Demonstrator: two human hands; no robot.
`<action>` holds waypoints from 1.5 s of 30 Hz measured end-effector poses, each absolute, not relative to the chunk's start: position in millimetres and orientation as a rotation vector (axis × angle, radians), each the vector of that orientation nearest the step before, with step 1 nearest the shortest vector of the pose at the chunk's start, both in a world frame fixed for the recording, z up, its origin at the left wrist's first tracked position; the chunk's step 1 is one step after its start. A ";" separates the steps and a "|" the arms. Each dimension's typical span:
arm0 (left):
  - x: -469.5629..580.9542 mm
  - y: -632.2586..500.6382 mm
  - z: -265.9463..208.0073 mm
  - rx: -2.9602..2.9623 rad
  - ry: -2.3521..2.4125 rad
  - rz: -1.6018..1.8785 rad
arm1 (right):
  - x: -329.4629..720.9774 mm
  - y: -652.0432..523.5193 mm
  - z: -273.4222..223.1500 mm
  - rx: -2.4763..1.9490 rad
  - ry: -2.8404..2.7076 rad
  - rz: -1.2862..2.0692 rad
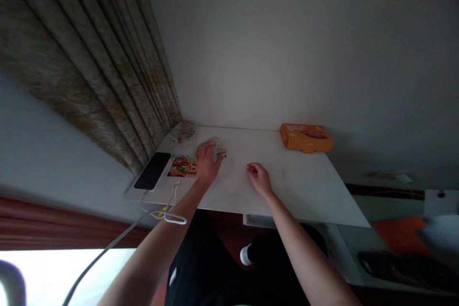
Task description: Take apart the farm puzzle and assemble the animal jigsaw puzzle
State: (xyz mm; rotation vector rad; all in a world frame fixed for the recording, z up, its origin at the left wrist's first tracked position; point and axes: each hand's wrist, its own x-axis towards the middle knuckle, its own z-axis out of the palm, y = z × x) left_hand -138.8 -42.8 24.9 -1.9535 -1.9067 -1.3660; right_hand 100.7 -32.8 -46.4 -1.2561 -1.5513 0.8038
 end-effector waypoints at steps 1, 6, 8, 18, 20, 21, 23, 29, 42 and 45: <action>-140.3 -34.7 29.0 -2.026 -1.882 -1.371 | 99.5 -33.2 -47.4 -1.265 -1.563 0.802; -135.2 -17.8 41.2 -2.205 -1.854 -1.460 | 95.3 -33.7 -45.6 -1.261 -1.654 0.697; -125.1 -20.6 44.0 -2.287 -1.821 -1.473 | 94.1 -33.3 -41.5 -1.251 -1.756 0.609; -92.8 -36.9 61.0 -2.738 -1.715 -1.641 | 71.9 -29.7 -27.3 -1.232 -1.957 0.571; -104.6 -33.8 64.9 -2.720 -1.785 -1.623 | 68.9 -34.9 -25.8 -1.206 -1.984 0.580; -114.3 -30.2 66.7 -2.648 -1.838 -1.621 | 68.0 -38.1 -25.2 -1.192 -2.000 0.574; -141.4 -19.3 69.6 -2.387 -1.942 -1.618 | 67.1 -44.7 -24.8 -1.184 -2.033 0.554; -254.2 14.0 76.5 -1.665 -2.111 -1.415 | 59.6 -58.5 -22.2 -1.251 -2.079 0.450; -317.2 32.8 75.6 -1.481 -2.794 -0.896 | 24.7 -67.2 5.0 -1.499 -2.112 0.142; -317.0 33.7 75.9 -1.471 -2.777 -0.909 | 26.1 -67.1 8.2 -1.553 -2.137 0.140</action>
